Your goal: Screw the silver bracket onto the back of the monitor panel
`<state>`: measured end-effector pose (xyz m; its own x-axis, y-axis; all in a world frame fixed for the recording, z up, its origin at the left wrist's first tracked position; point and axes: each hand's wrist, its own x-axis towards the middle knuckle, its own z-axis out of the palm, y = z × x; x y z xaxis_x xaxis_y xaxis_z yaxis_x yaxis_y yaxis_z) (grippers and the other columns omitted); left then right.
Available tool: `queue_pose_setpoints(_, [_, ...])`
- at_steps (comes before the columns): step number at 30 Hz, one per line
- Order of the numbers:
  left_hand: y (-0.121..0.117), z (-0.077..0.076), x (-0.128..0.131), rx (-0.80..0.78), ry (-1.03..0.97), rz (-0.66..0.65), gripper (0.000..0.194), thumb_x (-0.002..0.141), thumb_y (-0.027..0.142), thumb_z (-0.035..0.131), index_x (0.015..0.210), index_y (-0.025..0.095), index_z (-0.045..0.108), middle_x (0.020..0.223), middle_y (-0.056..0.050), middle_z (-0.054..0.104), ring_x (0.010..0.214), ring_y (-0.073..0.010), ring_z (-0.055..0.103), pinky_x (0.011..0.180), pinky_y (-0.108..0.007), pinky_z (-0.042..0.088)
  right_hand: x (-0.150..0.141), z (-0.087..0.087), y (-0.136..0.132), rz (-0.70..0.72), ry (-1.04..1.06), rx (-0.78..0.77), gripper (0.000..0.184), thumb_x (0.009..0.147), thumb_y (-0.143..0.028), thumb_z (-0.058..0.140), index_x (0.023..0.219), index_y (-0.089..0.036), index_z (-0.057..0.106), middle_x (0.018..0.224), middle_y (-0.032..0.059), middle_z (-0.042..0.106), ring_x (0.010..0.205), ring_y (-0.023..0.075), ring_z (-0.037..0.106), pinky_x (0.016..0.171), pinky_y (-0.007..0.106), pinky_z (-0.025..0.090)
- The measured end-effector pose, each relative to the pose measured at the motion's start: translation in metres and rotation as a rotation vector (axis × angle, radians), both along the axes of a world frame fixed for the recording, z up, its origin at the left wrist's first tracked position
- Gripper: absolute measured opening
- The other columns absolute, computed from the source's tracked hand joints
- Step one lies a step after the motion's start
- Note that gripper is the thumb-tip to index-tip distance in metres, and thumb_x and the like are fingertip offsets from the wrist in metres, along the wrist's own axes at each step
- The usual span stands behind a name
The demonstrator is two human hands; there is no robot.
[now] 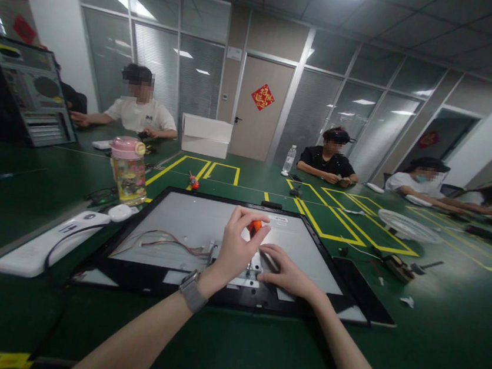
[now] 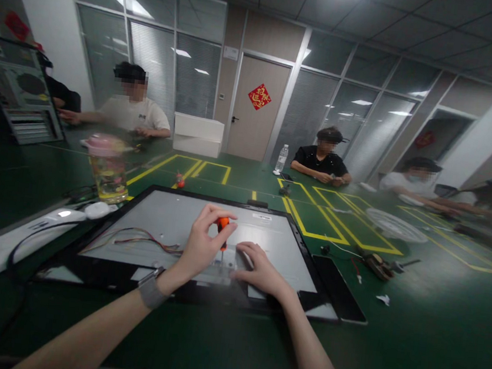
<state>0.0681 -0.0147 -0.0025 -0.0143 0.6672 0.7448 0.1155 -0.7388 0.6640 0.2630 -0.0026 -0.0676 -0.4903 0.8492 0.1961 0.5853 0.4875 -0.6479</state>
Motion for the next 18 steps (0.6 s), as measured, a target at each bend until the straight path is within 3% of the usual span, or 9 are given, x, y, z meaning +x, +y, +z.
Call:
queue_pose_setpoints(7, [-0.002,0.002,-0.006,0.001,0.04,-0.12,0.028,0.091,0.015,0.045,0.107,0.019,0.068,0.103,-0.007,0.065,0.097,-0.0182,0.061,0.085,-0.03,0.048,0.0,0.0,0.0,-0.009,-0.003,-0.005,0.064,0.078,-0.053,0.072,0.13,-0.02,0.055,0.139,0.0129,0.049,0.13,0.0307,0.043,0.114,0.048,0.031])
queue_pose_setpoints(12, [0.0,0.0,-0.004,0.068,0.149,-0.004,0.025,0.09,0.017,0.052,0.111,0.02,0.065,0.096,-0.006,0.066,0.088,-0.0167,0.062,0.083,-0.03,0.048,-0.001,0.002,-0.001,-0.006,-0.009,-0.001,0.063,0.078,-0.052,0.072,0.131,-0.022,0.055,0.138,0.0113,0.05,0.129,0.0307,0.045,0.113,0.048,0.032])
queue_pose_setpoints(16, [0.002,-0.007,-0.006,0.232,0.212,0.104,0.019,0.087,0.026,0.062,0.105,0.02,0.066,0.092,-0.005,0.06,0.086,-0.0173,0.059,0.081,-0.031,0.049,-0.001,0.002,-0.001,-0.014,-0.005,0.007,0.064,0.077,-0.054,0.073,0.13,-0.023,0.056,0.139,0.0115,0.05,0.13,0.0318,0.044,0.112,0.049,0.033])
queue_pose_setpoints(18, [0.002,-0.009,-0.008,0.293,0.282,0.072,0.026,0.09,0.021,0.054,0.114,0.019,0.063,0.098,-0.007,0.06,0.092,-0.0186,0.059,0.084,-0.032,0.048,-0.001,0.001,0.0,-0.017,-0.005,0.014,0.064,0.076,-0.054,0.073,0.129,-0.022,0.056,0.139,0.0121,0.05,0.13,0.0322,0.044,0.112,0.048,0.033])
